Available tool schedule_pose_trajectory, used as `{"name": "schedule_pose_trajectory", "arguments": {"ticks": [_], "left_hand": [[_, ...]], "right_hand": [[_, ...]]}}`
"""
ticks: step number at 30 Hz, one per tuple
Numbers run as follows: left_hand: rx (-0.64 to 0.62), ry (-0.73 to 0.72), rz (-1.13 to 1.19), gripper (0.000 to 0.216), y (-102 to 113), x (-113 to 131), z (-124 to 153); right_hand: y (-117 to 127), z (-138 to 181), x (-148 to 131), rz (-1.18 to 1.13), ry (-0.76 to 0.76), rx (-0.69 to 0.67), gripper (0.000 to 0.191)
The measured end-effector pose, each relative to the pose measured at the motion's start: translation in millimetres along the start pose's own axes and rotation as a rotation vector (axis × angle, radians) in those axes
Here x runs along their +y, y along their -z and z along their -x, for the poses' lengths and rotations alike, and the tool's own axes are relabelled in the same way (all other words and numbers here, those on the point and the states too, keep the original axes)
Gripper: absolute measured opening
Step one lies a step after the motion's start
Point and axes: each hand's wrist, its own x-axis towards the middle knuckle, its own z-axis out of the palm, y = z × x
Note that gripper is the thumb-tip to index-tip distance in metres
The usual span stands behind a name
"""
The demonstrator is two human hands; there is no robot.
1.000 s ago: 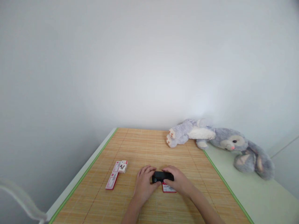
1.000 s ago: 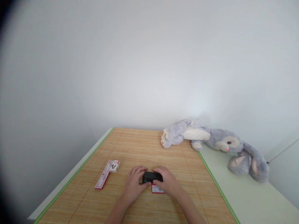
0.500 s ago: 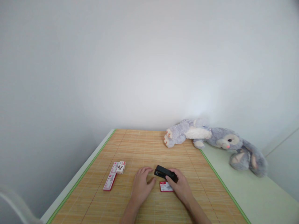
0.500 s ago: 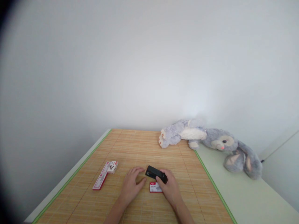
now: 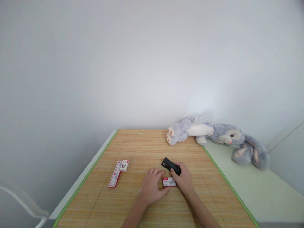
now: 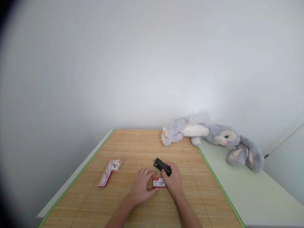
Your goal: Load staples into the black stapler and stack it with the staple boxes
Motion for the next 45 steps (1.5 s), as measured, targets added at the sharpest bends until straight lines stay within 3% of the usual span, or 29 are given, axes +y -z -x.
{"name": "schedule_pose_trajectory", "arguments": {"ticks": [6,12,16,20,25,31,45], "left_hand": [[-0.020,0.018,-0.035,0.061,-7,5,-1],[0.111,0.248,-0.084,0.048,-12,-13,-5],[0.122,0.322,-0.067,0.064,-12,-23,-7],[0.068,0.305,-0.016,0.079,-7,-32,-9],[0.002,0.258,0.026,0.072,-2,-40,-12],[0.000,0.204,0.033,0.077,-2,-40,-12],[-0.010,0.142,-0.010,0.066,-12,-47,-8]], "right_hand": [[1,0,-4,0.025,-0.025,-0.037,0.034],[4,2,-15,0.064,-0.042,-0.118,0.045],[8,2,-23,0.068,-0.010,-0.180,0.048],[10,1,-24,0.047,0.016,-0.226,0.050],[10,1,-25,0.003,0.034,-0.255,0.052],[12,3,-28,-0.032,0.058,-0.277,0.050],[5,5,-18,-0.053,0.048,-0.304,0.047]]}}
